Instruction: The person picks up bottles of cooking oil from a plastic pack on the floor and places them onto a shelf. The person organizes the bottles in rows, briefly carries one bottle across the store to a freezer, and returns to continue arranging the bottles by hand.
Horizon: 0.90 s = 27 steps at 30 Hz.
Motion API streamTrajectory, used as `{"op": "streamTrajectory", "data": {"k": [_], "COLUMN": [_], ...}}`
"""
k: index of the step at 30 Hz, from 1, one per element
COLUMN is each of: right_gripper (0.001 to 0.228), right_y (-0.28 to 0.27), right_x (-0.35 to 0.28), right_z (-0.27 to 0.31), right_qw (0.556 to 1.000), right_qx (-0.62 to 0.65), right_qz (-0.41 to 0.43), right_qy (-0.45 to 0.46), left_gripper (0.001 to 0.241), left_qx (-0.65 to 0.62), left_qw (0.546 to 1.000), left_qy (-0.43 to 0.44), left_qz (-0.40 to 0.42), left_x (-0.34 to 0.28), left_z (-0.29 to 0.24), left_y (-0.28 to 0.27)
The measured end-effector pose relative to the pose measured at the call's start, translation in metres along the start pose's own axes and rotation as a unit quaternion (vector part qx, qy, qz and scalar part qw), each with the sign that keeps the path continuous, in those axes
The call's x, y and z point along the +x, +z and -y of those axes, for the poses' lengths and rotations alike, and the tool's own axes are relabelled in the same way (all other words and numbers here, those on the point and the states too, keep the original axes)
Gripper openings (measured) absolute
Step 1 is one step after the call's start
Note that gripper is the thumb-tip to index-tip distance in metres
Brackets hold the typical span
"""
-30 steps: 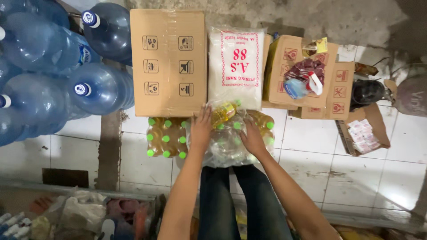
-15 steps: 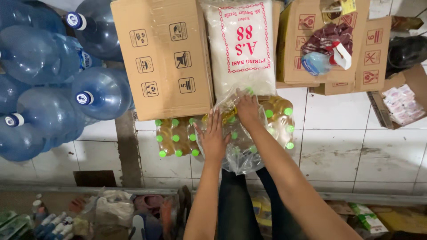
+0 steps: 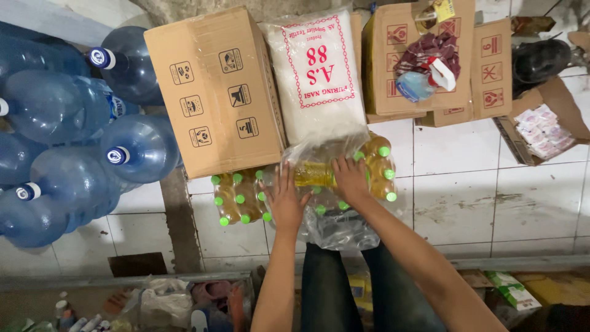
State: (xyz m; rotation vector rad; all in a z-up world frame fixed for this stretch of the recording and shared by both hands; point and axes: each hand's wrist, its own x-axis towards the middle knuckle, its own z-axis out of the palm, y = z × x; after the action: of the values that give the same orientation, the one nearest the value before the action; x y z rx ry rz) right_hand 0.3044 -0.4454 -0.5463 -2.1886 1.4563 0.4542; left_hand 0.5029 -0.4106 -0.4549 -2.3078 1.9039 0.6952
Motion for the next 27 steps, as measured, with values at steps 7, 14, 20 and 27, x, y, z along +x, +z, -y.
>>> {"op": "streamTrajectory", "data": {"k": [7, 14, 20, 27], "right_gripper": [0.092, 0.079, 0.077, 0.07], "right_y": [0.004, -0.096, -0.173, -0.18], "right_x": [-0.115, -0.251, -0.349, -0.414], "right_z": [0.02, 0.02, 0.028, 0.004], "right_qw": [0.984, 0.958, 0.918, 0.797], "right_qx": [0.135, 0.264, 0.331, 0.456], "right_qz": [-0.068, -0.013, -0.132, -0.277], "right_qy": [0.094, 0.107, 0.176, 0.282], "left_gripper": [0.085, 0.081, 0.062, 0.053], "left_qx": [-0.165, -0.165, -0.304, -0.411], "left_qw": [0.982, 0.978, 0.946, 0.899], "left_qy": [-0.045, -0.004, 0.112, 0.152], "left_qz": [0.076, 0.127, -0.032, 0.03], "left_x": [-0.055, -0.132, -0.152, -0.127], "left_z": [0.019, 0.012, 0.015, -0.03], "left_y": [-0.008, -0.053, -0.081, -0.107]}}
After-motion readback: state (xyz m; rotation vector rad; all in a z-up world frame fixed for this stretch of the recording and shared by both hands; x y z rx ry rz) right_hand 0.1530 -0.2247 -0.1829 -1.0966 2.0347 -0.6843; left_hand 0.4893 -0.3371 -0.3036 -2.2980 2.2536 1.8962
